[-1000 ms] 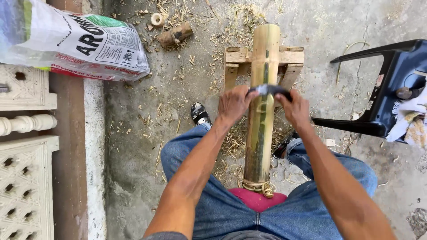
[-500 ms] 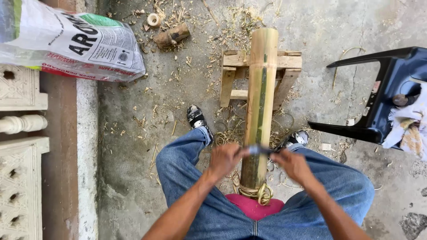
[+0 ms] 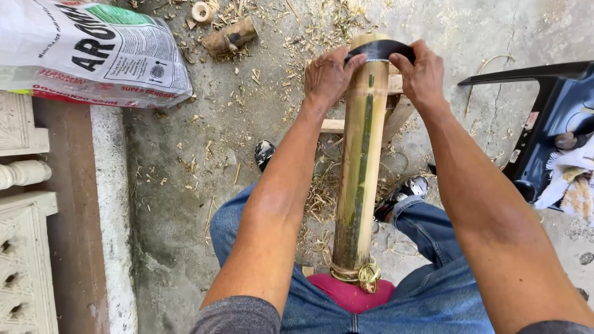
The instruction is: Stripping the outer layer of a bamboo pole using a curved blade.
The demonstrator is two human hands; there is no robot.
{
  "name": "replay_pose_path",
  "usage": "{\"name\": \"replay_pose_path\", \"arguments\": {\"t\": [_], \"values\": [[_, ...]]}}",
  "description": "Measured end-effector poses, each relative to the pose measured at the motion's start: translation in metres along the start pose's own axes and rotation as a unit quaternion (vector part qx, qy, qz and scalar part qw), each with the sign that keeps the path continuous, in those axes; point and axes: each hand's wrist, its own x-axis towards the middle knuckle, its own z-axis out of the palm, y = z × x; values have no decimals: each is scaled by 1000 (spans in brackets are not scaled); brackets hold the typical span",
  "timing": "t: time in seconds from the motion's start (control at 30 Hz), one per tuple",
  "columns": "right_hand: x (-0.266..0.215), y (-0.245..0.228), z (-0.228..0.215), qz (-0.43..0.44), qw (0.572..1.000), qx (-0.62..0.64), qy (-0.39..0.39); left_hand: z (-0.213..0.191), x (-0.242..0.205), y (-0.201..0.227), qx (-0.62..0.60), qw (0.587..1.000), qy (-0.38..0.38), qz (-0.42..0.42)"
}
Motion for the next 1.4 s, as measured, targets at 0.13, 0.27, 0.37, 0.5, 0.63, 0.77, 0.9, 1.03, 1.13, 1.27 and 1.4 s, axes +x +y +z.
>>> {"name": "replay_pose_path", "arguments": {"t": [0.13,0.27,0.37,0.5,0.63,0.77,0.9,1.03,1.13,1.27,1.4], "values": [[-20,-1,3,-6,1000,6,5,-9,-26,5,-3,998,47,45],[-55,-9,-1,24,1000,-2,-13,-17,-58,9,8,999,-32,-3],[-97,-6,3,65,997,9,-35,-18,-98,11,-19,999,4,51],[-180,9,13,-5,1000,-5,8,-6,-177,9,26,994,23,101],[-269,5,16,-8,1000,2,23,-33,-261,38,8,995,3,99],[-375,36,26,57,998,9,-32,-59,-352,53,-43,994,-48,85],[-413,66,26,65,965,-47,-251,-64,-388,45,-73,982,-140,100],[-307,67,24,84,963,-116,-227,-65,-306,45,-128,986,-44,97],[-191,15,1,46,987,-75,-138,-31,-207,16,-78,994,-26,72],[-65,-1,-7,9,995,-52,-83,1,-74,-8,-76,995,-14,67],[5,-7,-3,-3,999,-52,-11,3,2,-10,-21,999,14,30]]}}
